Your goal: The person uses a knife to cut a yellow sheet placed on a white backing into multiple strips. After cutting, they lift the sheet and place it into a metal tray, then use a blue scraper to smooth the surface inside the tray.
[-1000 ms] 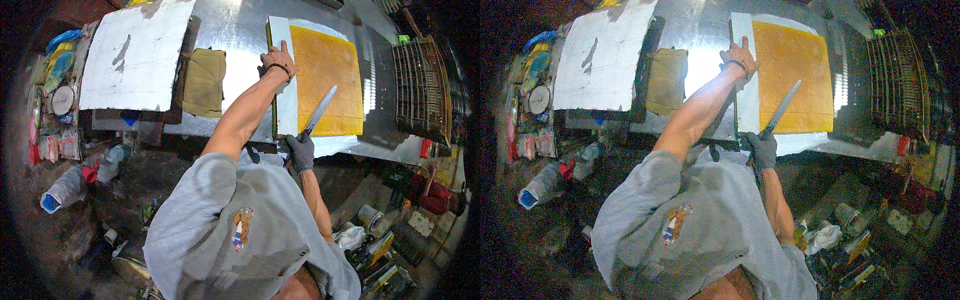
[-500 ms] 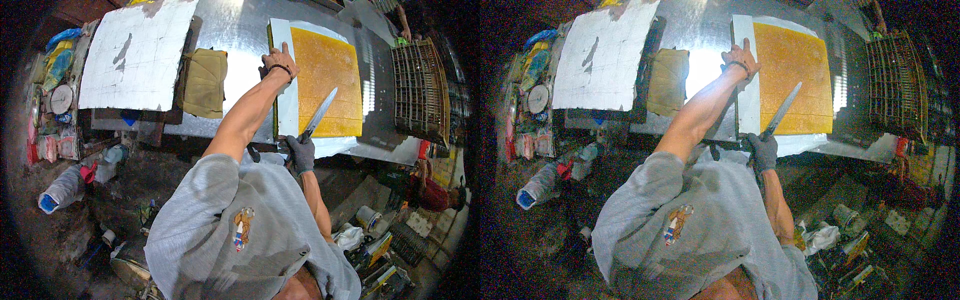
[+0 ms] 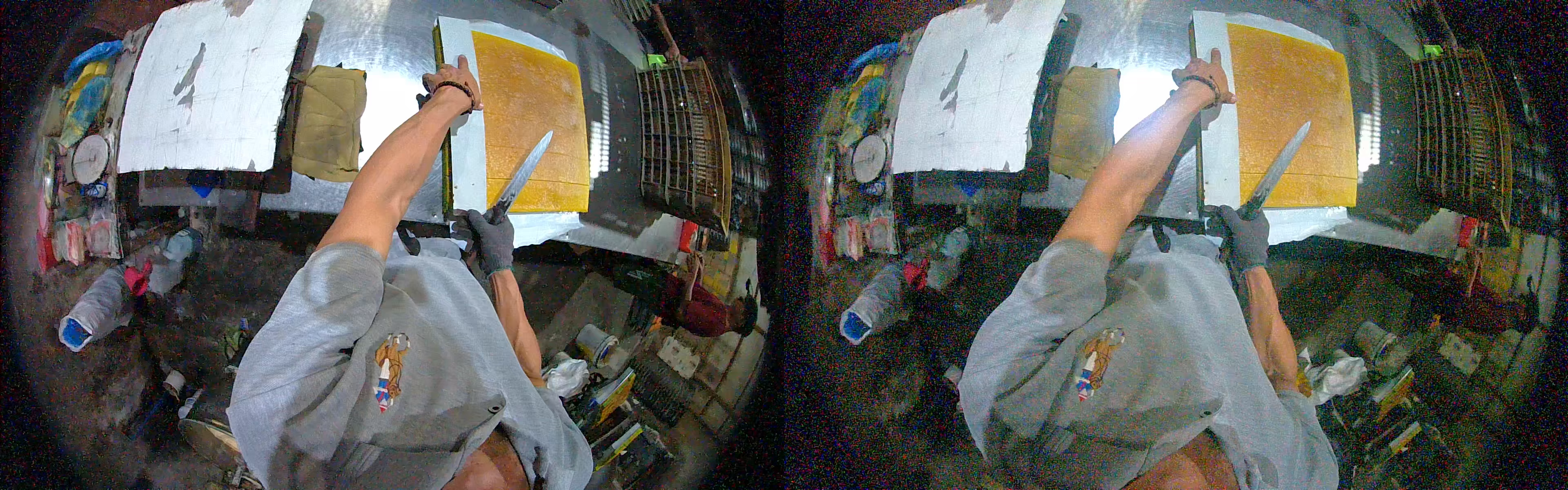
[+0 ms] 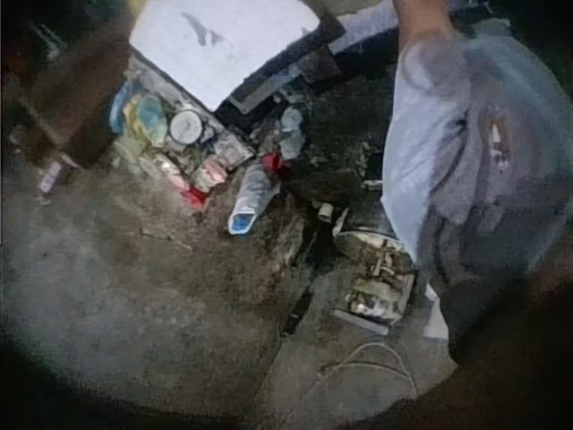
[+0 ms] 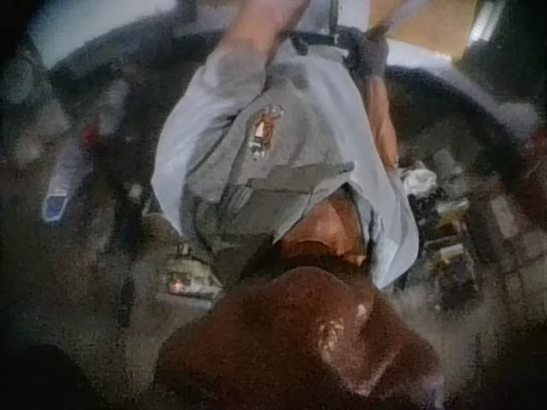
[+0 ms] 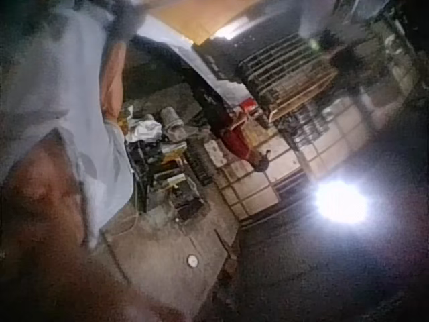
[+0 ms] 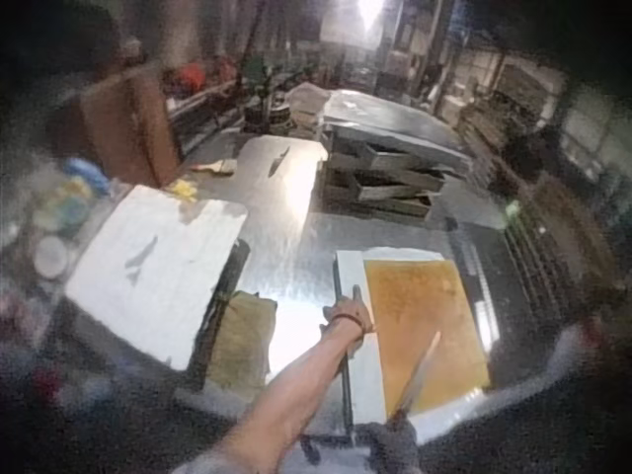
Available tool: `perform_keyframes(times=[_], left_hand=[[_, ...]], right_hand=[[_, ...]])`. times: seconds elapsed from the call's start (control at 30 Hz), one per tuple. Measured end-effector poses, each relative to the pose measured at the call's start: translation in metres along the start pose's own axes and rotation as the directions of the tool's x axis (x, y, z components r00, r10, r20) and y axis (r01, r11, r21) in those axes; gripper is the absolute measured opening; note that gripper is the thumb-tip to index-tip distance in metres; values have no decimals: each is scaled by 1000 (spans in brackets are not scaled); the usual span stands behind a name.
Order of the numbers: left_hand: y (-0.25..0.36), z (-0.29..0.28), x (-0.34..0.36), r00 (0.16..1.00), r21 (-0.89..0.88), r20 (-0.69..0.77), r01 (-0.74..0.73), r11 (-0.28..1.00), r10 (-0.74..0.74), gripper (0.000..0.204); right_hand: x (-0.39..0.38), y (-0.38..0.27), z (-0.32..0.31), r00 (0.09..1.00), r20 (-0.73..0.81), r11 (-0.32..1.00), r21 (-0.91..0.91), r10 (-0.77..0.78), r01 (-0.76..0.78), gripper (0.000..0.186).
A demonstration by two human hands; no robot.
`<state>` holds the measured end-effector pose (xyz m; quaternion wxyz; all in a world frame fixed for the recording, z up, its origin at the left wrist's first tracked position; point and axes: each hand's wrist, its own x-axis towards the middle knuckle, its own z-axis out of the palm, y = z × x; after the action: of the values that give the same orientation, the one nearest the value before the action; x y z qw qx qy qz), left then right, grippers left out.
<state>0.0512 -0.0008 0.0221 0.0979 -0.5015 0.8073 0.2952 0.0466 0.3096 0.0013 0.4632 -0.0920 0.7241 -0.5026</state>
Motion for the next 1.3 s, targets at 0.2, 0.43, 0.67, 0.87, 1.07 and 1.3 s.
perform_keyframes(times=[0.2, 0.43, 0.67, 0.87, 1.07, 1.3], left_hand=[[-4, 1, 1, 999, -17, 36, 20, 1000, -20, 114], [-8, 13, -29, 996, -108, -90, 0, 994, -10, 99], [-13, 21, -54, 998, -148, -5, -67, 987, 67, 106], [-11, 14, -52, 993, -142, 74, -77, 987, 89, 125], [-11, 17, -46, 988, -154, 96, -103, 983, 118, 129], [0, 7, -50, 990, -75, 87, -104, 992, 110, 128]], right_hand=[[-5, -10, 5, 998, -62, 985, -170, -14, 3, 25], [-6, -15, 8, 999, -50, 989, -146, 10, -17, 26], [-6, -26, 9, 997, -9, 982, -171, 74, -75, 34], [-7, -43, -2, 1000, 9, 920, -390, -14, 17, 35], [24, -95, -17, 986, -18, 866, -480, -168, 139, 30], [100, -149, 28, 898, 187, 705, -564, -399, 430, 54]])
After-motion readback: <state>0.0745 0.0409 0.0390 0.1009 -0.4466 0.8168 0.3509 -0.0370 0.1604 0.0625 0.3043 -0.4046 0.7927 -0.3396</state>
